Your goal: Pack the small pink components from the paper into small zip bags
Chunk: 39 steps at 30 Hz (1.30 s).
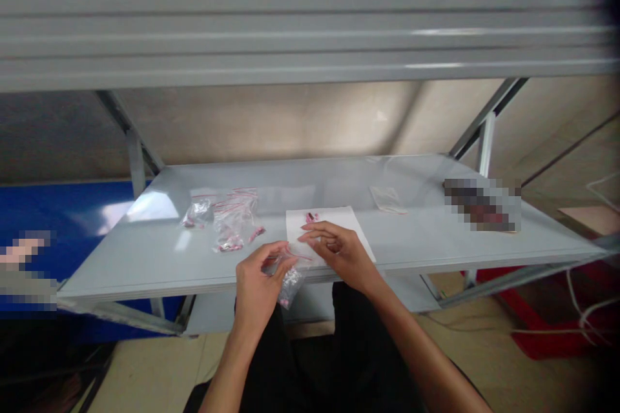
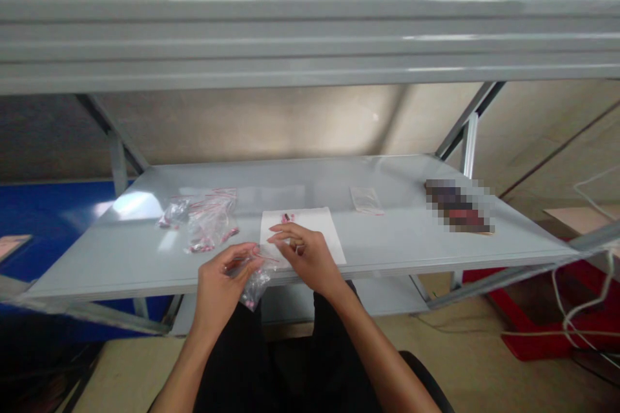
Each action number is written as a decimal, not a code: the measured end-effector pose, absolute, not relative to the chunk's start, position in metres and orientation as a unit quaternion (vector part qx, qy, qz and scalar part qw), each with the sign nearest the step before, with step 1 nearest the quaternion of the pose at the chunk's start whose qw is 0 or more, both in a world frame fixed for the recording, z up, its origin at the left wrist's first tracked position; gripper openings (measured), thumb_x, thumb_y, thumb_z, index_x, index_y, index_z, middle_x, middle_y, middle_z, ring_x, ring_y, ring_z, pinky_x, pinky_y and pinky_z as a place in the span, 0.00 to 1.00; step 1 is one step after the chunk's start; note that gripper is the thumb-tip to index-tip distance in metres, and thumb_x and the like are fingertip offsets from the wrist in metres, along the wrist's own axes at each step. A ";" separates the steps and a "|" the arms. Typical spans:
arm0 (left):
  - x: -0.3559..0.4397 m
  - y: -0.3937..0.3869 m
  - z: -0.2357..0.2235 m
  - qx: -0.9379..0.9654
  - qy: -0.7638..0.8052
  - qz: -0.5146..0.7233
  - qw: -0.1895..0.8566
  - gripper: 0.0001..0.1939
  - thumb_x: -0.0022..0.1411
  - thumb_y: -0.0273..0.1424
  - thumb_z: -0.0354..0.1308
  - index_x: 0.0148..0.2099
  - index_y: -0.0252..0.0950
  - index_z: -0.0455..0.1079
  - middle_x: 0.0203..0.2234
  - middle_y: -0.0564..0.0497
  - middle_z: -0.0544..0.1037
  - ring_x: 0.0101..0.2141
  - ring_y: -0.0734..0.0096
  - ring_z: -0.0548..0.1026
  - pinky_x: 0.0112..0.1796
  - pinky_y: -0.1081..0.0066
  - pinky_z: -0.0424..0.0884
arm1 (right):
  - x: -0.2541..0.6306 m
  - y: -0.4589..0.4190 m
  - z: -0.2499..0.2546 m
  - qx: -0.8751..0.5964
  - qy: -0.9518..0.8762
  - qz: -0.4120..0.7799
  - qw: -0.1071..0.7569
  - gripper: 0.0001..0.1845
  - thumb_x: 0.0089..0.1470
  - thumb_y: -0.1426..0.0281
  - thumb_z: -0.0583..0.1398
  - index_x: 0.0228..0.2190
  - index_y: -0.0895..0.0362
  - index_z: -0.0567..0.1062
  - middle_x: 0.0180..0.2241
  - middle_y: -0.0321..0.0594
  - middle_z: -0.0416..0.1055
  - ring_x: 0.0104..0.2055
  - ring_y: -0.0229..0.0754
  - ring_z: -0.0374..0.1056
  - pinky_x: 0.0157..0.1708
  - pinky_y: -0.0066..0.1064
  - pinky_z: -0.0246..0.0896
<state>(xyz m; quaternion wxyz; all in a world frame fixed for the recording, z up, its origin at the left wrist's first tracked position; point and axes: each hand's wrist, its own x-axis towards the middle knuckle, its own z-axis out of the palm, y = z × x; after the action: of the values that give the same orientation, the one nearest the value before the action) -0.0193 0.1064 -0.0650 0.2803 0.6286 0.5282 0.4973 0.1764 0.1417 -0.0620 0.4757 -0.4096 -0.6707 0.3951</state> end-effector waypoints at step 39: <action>-0.016 0.105 -0.068 0.620 0.532 0.506 0.277 0.11 0.60 0.35 0.69 0.45 0.38 0.81 0.36 0.49 0.86 0.37 0.61 0.83 0.43 0.65 0.78 | 0.182 0.164 -0.065 -0.512 -0.647 0.284 0.488 0.10 0.59 0.65 0.62 0.40 0.56 0.78 0.35 0.41 0.82 0.25 0.39 0.71 0.28 0.30 0.62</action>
<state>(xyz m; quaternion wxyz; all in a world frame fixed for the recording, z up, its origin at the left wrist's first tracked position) -0.0161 0.1050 -0.0682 0.2769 0.6200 0.5317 0.5061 0.1825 0.1640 -0.0646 0.4882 -0.5123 -0.6471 0.2837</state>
